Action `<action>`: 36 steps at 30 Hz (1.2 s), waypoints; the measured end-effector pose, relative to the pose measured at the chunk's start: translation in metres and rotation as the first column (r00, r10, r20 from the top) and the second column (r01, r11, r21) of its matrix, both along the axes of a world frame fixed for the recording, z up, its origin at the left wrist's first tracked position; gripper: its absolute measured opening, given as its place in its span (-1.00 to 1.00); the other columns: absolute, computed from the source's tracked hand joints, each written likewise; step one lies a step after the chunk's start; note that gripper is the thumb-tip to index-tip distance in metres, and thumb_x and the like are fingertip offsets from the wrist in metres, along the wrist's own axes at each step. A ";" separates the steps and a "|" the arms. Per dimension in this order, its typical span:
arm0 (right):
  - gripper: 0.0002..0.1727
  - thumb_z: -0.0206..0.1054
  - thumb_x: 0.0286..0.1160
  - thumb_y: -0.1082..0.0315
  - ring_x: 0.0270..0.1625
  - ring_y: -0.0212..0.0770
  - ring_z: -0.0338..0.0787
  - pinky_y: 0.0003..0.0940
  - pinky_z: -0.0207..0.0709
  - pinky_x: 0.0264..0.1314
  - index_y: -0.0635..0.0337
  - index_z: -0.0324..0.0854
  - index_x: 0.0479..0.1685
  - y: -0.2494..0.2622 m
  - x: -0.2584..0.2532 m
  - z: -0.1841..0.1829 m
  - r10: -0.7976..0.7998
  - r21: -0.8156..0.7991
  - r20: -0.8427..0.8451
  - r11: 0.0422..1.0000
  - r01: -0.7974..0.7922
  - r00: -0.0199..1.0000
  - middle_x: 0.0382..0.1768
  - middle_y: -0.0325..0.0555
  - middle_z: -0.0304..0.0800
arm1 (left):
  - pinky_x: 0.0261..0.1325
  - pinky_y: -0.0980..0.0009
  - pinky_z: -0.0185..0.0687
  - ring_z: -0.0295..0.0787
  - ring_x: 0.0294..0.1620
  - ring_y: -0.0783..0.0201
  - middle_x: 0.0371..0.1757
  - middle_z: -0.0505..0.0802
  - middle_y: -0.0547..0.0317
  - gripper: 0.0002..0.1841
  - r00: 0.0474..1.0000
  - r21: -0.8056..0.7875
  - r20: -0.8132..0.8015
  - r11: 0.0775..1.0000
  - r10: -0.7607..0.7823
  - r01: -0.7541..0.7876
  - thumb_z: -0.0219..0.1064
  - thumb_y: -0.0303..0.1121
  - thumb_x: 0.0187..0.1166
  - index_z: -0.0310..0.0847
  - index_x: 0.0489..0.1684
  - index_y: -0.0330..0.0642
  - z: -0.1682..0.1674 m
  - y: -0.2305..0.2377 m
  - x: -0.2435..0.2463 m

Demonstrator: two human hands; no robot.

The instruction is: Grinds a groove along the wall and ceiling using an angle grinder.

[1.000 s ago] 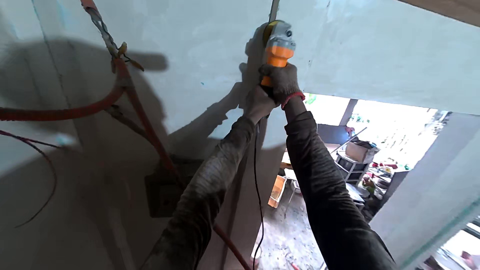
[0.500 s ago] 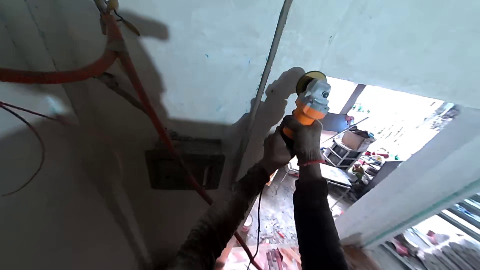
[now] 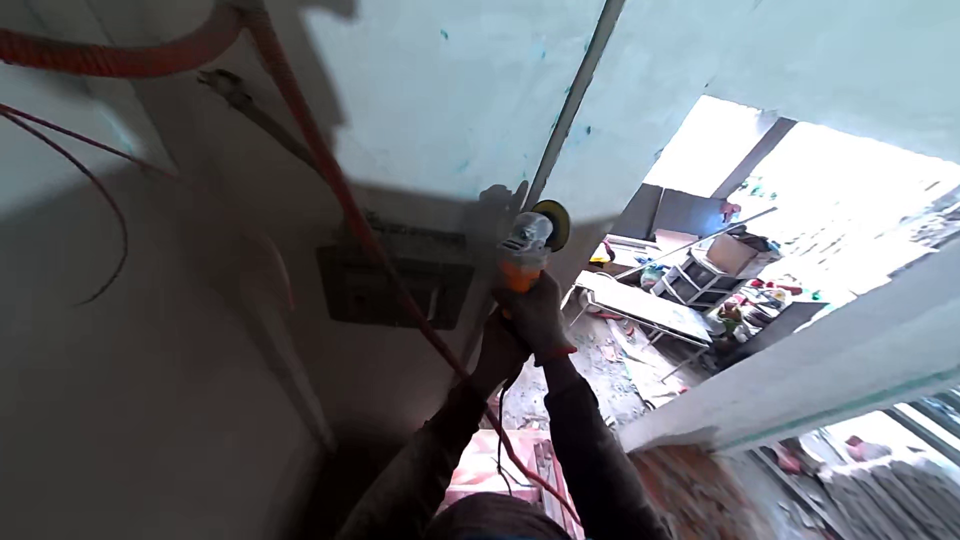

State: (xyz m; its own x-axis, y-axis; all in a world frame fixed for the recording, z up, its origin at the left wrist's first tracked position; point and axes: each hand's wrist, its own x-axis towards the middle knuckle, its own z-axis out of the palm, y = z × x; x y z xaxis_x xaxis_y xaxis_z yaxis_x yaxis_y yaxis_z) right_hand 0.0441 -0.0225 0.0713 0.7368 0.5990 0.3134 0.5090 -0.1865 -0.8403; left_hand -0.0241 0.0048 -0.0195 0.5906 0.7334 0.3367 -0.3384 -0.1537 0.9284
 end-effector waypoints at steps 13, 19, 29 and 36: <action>-0.43 0.73 -0.02 0.00 -0.24 -0.10 0.85 0.07 0.75 -0.13 0.15 0.71 -0.06 0.037 -0.006 0.057 -0.092 -0.168 0.034 0.981 0.096 0.995 -0.34 -0.09 0.83 | -0.56 0.37 0.70 0.72 -0.60 0.28 -0.45 0.78 0.10 -0.63 0.979 -0.186 -0.039 0.964 -0.202 0.191 0.51 -0.56 0.25 0.55 0.02 -0.30 0.048 0.042 0.001; -0.40 0.69 0.01 -0.11 -0.33 0.08 0.80 0.26 0.64 -0.30 0.15 0.68 -0.11 0.041 -0.005 0.114 -0.123 -0.169 0.145 0.974 0.148 0.982 -0.38 0.02 0.78 | -0.61 0.44 0.64 0.66 -0.66 0.34 -0.54 0.75 0.13 -0.75 0.963 -0.151 0.037 0.952 -0.265 0.268 0.50 -0.61 0.31 0.57 -0.13 -0.35 0.122 0.054 0.002; -0.47 0.73 -0.10 -0.02 -0.30 -0.02 0.84 0.19 0.72 -0.22 0.15 0.73 -0.24 0.042 0.004 0.233 -0.168 0.042 0.255 0.986 0.163 0.952 -0.38 -0.04 0.82 | -0.39 0.30 0.73 0.76 -0.45 0.26 -0.39 0.83 0.09 -0.86 0.971 0.031 0.121 0.978 -0.207 0.205 0.54 -0.51 0.32 0.71 -0.27 -0.25 0.232 0.057 0.028; -0.49 0.71 -0.07 -0.02 -0.26 -0.09 0.86 0.11 0.76 -0.17 0.16 0.73 -0.23 0.034 -0.001 0.312 -0.198 0.087 0.322 0.980 0.179 0.926 -0.33 -0.08 0.84 | -0.34 0.29 0.77 0.78 -0.41 0.25 -0.35 0.83 0.07 -0.86 0.957 0.089 0.182 0.973 -0.227 0.214 0.49 -0.54 0.38 0.70 -0.19 -0.27 0.312 0.056 0.036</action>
